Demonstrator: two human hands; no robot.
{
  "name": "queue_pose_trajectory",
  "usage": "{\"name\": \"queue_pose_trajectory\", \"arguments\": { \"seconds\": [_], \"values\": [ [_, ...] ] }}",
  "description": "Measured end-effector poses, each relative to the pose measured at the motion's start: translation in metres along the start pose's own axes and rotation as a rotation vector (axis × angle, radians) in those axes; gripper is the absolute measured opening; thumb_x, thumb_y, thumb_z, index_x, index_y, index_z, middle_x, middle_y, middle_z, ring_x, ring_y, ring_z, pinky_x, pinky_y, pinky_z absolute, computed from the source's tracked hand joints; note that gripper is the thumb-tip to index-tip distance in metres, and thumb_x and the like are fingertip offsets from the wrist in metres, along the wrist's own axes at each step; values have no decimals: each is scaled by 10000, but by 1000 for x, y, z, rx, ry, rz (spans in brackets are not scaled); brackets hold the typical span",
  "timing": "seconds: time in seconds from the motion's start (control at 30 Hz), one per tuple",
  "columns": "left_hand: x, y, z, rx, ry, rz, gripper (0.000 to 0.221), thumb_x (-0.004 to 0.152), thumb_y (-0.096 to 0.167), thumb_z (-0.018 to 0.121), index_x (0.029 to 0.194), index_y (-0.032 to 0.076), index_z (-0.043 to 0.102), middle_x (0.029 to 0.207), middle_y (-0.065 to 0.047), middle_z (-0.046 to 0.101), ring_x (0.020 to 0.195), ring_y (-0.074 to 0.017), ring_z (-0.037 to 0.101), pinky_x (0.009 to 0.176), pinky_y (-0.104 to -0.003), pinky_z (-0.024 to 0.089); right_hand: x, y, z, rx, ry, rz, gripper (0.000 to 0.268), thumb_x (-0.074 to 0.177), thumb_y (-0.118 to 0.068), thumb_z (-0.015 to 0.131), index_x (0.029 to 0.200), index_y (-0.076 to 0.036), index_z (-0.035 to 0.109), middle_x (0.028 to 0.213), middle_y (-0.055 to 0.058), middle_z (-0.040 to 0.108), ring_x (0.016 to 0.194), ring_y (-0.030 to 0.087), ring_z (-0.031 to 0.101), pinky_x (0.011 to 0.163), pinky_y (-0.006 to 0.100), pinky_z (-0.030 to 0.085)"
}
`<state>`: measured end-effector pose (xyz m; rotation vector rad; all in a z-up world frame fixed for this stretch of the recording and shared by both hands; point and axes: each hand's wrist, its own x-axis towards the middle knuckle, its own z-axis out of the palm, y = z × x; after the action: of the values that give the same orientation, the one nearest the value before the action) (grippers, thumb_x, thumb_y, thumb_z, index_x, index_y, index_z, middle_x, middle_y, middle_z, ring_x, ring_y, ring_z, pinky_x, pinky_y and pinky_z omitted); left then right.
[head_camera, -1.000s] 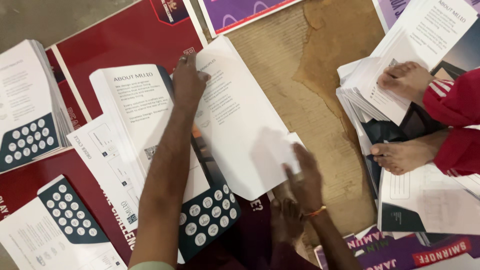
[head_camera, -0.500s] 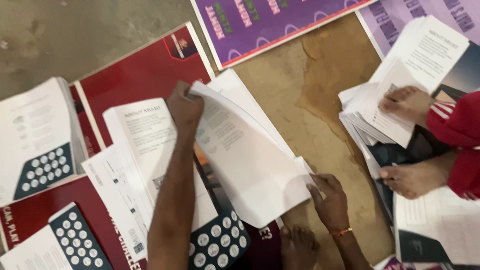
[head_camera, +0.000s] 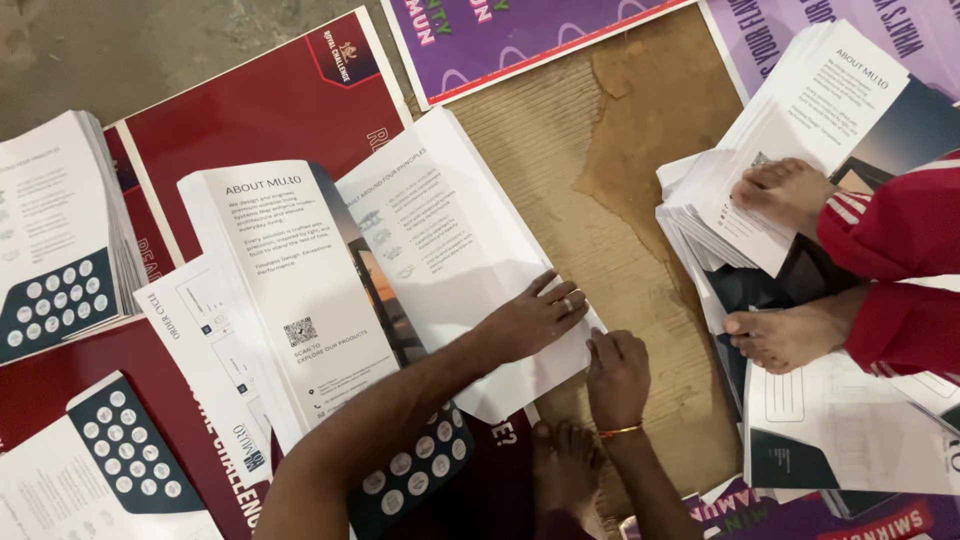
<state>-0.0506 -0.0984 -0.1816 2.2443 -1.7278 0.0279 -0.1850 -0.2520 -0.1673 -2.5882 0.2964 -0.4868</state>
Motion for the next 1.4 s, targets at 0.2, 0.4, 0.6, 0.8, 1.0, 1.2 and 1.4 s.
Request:
{"name": "queue_pose_trajectory", "arguments": {
  "seconds": [0.2,0.4,0.6,0.8,1.0,1.2,1.4],
  "values": [
    [-4,-1,-16,135,-105,88,254,940,175,574,1081,23,722,1278,-96,617,1251,-270,551,1118,-425,438,-18,-10,12,-128,-37,-148,305,891,-64,649,1168,58,691,1012,185,619,939,356,572,857,457,503],
    [-8,4,-12,113,-105,50,275,905,188,582,1085,28,716,1262,-81,619,1186,-241,549,1041,-409,454,-18,-20,7,-220,-51,-327,417,866,-172,684,1141,135,621,1014,239,624,922,387,551,848,487,498],
    [5,2,-11,55,52,-49,242,925,147,587,1130,56,676,1263,-87,615,1226,-263,535,1066,-429,446,-2,-5,8,111,-105,127,192,901,-97,736,1070,-16,693,1002,153,646,948,315,613,834,419,526],
    [11,0,-59,-227,70,-70,288,827,141,602,1090,55,683,998,-105,725,1033,-272,678,1127,-508,436,17,31,-7,1107,-590,483,578,922,-457,591,1356,-76,577,1329,95,650,1183,242,610,992,395,499],
    [-12,-17,-153,-497,-409,-483,280,868,298,564,824,66,716,763,-148,718,753,-362,719,819,-463,589,9,-41,34,1258,-1014,358,860,936,-581,520,1614,-145,221,1637,106,374,1455,271,438,1193,448,380],
    [-27,-66,-153,-24,-559,-857,479,837,415,733,1164,71,669,1130,-194,714,1052,-373,700,892,-522,560,-20,-151,-8,752,-796,-356,951,910,-509,719,1644,-46,329,1737,326,87,1553,451,287,1255,534,271],
    [-1,-214,-90,-129,-315,-974,896,849,476,791,1457,-52,397,1372,-311,553,1275,-443,546,1053,-497,469,-12,-160,-21,745,-731,-428,953,883,-602,726,1622,-96,401,1702,382,131,1569,548,245,1258,552,318]
  ]
}}
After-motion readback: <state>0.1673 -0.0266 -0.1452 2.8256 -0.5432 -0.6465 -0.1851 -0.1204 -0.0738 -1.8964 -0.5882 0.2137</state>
